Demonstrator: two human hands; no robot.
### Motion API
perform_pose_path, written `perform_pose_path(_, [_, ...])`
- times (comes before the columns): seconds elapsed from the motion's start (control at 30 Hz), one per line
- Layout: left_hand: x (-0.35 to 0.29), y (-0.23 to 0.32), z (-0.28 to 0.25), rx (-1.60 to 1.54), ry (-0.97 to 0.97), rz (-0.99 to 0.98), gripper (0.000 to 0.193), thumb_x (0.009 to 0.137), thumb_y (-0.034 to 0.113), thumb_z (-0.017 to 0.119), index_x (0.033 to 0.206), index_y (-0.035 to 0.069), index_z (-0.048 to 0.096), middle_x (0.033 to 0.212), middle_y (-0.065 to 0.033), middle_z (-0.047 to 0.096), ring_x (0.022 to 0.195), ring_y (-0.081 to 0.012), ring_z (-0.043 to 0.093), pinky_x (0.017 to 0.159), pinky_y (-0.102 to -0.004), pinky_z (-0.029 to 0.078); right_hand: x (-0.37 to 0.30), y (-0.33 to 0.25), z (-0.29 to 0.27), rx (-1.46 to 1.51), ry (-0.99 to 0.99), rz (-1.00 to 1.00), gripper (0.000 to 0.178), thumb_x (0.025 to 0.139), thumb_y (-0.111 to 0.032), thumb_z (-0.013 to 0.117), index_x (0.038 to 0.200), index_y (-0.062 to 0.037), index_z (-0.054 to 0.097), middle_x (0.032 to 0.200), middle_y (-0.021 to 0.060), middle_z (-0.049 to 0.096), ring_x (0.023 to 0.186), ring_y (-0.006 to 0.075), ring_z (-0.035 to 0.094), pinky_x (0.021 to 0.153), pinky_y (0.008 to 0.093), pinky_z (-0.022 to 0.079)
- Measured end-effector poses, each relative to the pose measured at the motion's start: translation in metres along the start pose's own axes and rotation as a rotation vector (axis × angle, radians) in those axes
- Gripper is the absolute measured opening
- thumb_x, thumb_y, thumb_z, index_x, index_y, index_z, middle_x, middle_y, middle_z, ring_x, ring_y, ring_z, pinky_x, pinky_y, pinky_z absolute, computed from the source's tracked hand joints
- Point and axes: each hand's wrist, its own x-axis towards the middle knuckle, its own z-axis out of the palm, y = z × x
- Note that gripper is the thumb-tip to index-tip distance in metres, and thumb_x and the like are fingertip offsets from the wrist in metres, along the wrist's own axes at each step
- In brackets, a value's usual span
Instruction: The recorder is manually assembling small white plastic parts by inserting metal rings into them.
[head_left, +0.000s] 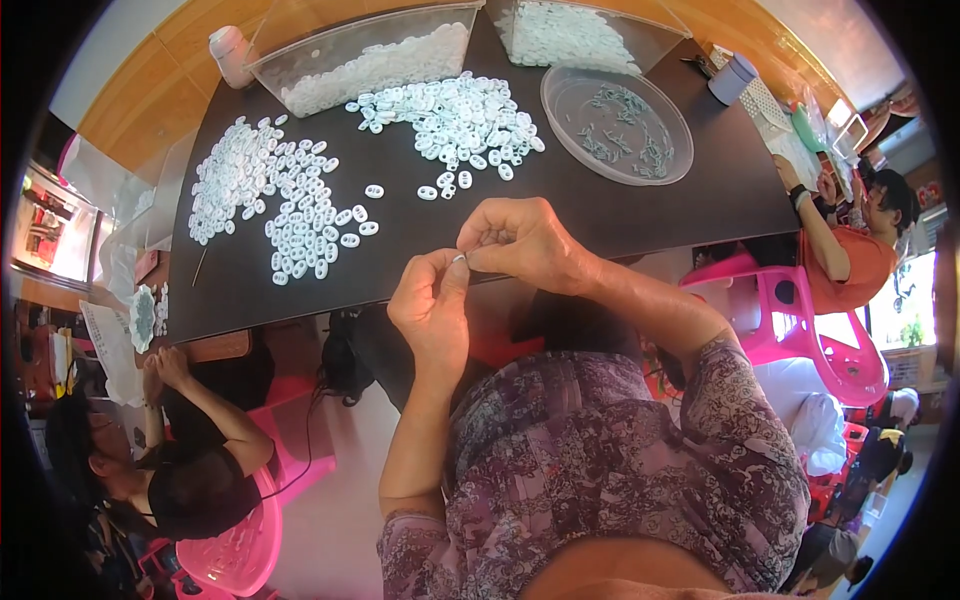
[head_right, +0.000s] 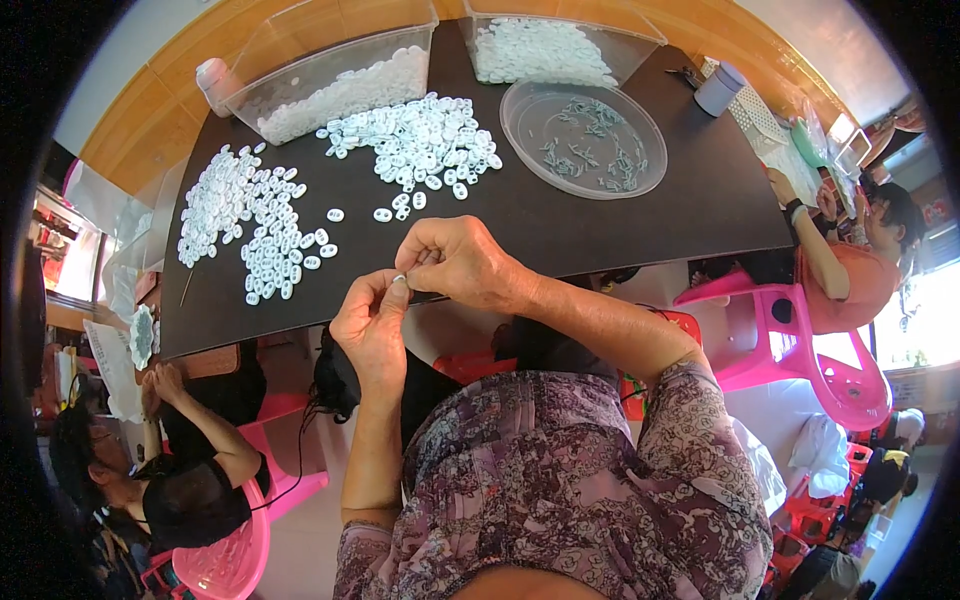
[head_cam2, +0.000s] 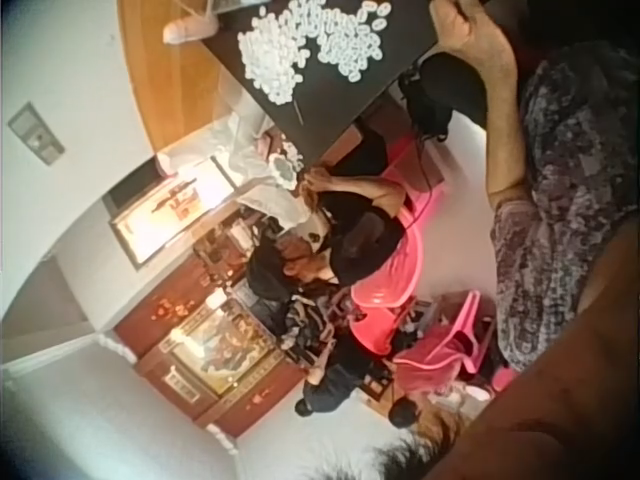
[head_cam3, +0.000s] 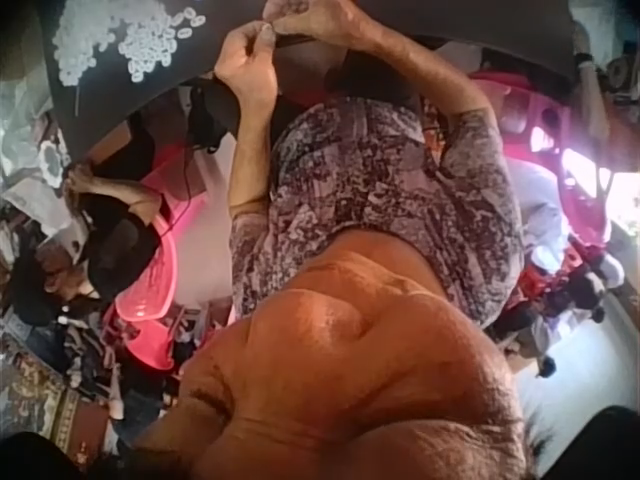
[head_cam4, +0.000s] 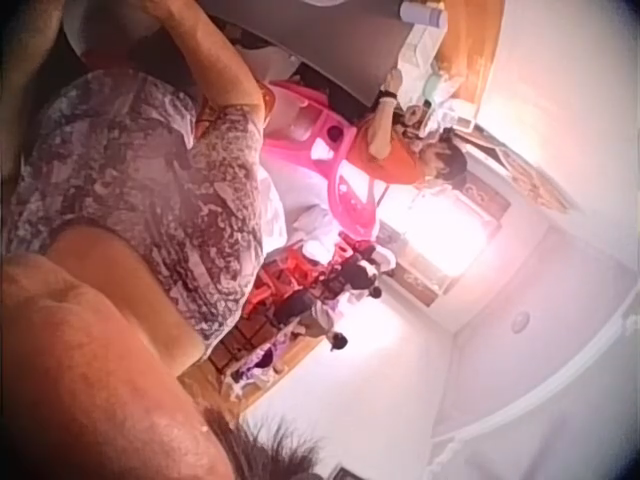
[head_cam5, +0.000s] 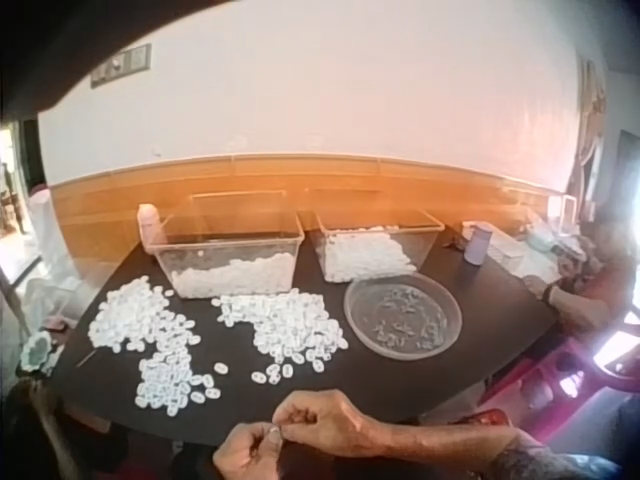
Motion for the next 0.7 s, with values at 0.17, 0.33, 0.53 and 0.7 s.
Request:
perform_pose_path(0.17, [0.002,0.006,0.001,-0.185,0.067,-0.116,0.008,0.083,0.002,0.062,0.087,-0.004,0.063,0.075,-0.0025,0.061,0.065,-0.0060,0.051,0.056,-0.0178,0.039,0.002,0.007,0.003,0.120,0.017,0.039,0.013,0.078,-0.003,0.066,0.089,0.0026,0.060,0.081,0.0030,0.061,0.076,0.0067,0.057,0.067,0.0217,0.047])
perform_pose_path(0.33, [0.003,0.007,-0.003,-0.271,0.049,-0.150,0.008,0.084,-0.001,0.060,0.090,-0.005,0.063,0.080,-0.0026,0.060,0.070,-0.0064,0.053,0.063,-0.0181,0.041,0.001,0.008,0.005,0.093,0.022,0.023,0.012,0.080,-0.003,0.064,0.090,0.0019,0.061,0.083,0.0032,0.062,0.076,0.0065,0.057,0.068,0.0214,0.047])
perform_pose_path(0.53, [0.003,0.004,-0.003,-0.094,0.066,-0.081,0.008,0.082,-0.005,0.058,0.089,-0.005,0.063,0.080,-0.0020,0.058,0.073,-0.0074,0.053,0.068,-0.0195,0.043,0.000,0.008,0.007,-0.043,0.010,0.034,0.009,0.082,-0.005,0.061,0.088,0.0017,0.062,0.080,0.0016,0.061,0.073,0.0047,0.055,0.064,0.0207,0.046])
perform_pose_path(0.7, [0.002,-0.003,-0.001,0.027,0.075,0.045,0.008,0.080,-0.005,0.059,0.088,-0.004,0.063,0.076,-0.0037,0.057,0.069,-0.0085,0.052,0.063,-0.0210,0.042,0.000,0.010,0.008,0.021,0.002,0.062,0.009,0.082,-0.005,0.060,0.087,0.0023,0.061,0.079,0.0021,0.061,0.073,0.0048,0.054,0.064,0.0207,0.045])
